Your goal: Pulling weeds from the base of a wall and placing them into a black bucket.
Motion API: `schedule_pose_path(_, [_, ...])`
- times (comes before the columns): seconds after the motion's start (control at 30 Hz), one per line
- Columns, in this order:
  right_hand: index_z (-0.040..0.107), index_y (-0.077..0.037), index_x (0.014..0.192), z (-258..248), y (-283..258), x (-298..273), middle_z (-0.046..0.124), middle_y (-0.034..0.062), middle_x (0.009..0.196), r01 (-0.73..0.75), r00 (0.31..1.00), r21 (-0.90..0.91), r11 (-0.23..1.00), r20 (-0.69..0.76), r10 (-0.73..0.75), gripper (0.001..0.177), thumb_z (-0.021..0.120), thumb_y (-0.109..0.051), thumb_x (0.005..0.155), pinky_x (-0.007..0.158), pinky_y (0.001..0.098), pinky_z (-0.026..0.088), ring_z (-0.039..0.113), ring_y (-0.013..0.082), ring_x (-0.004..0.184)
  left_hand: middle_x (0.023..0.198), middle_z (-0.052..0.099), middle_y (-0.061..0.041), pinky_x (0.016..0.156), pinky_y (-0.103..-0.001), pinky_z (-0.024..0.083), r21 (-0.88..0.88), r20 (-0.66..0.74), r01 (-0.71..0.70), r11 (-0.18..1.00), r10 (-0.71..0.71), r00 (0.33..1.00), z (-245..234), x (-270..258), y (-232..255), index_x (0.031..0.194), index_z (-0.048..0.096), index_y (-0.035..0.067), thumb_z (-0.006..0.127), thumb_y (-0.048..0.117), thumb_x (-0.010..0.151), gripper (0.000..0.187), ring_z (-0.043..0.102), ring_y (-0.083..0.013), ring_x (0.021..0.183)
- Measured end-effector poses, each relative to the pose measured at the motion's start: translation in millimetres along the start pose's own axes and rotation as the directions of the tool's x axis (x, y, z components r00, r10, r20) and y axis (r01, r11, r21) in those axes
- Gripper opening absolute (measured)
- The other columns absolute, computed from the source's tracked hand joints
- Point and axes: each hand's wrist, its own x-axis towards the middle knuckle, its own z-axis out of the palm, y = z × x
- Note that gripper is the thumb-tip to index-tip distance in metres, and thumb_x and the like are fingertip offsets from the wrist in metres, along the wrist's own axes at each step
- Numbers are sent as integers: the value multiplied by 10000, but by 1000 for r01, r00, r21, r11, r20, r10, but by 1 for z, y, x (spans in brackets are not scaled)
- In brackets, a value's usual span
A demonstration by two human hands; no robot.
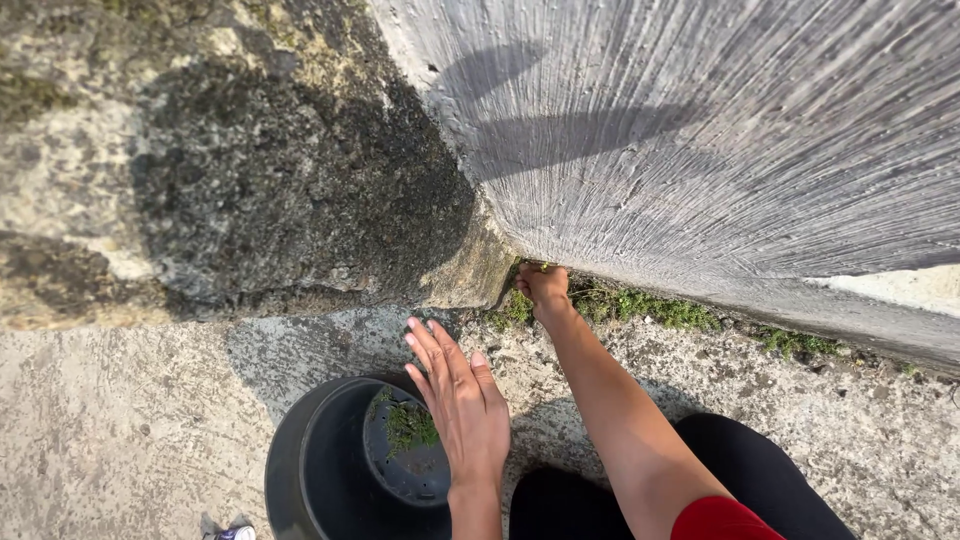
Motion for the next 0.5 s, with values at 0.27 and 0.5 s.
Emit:
schedule_pose_path(0.27, [689,17,1066,-3,-7,-32,720,106,880,-1,996,109,994,94,-10,159,651,-102,966,627,222,606,685,169,748,1700,-16,-225,1241,-515,22,-12,3,19,1000,-19,1000,-1,4,0,1585,142,-73,334,239,1046,651,-12,-372,1566])
schedule_pose_path(0.5, [722,21,968,14,2,-22,747,93,899,-14,997,321,947,-71,38,128,781,-50,879,588,212,596,697,147,676,1702,-7,-234,1246,-524,37,-12,-19,-8,1000,8,1000,8,2,-4,1577,151,-86,337,244,1057,644,13,-382,1576])
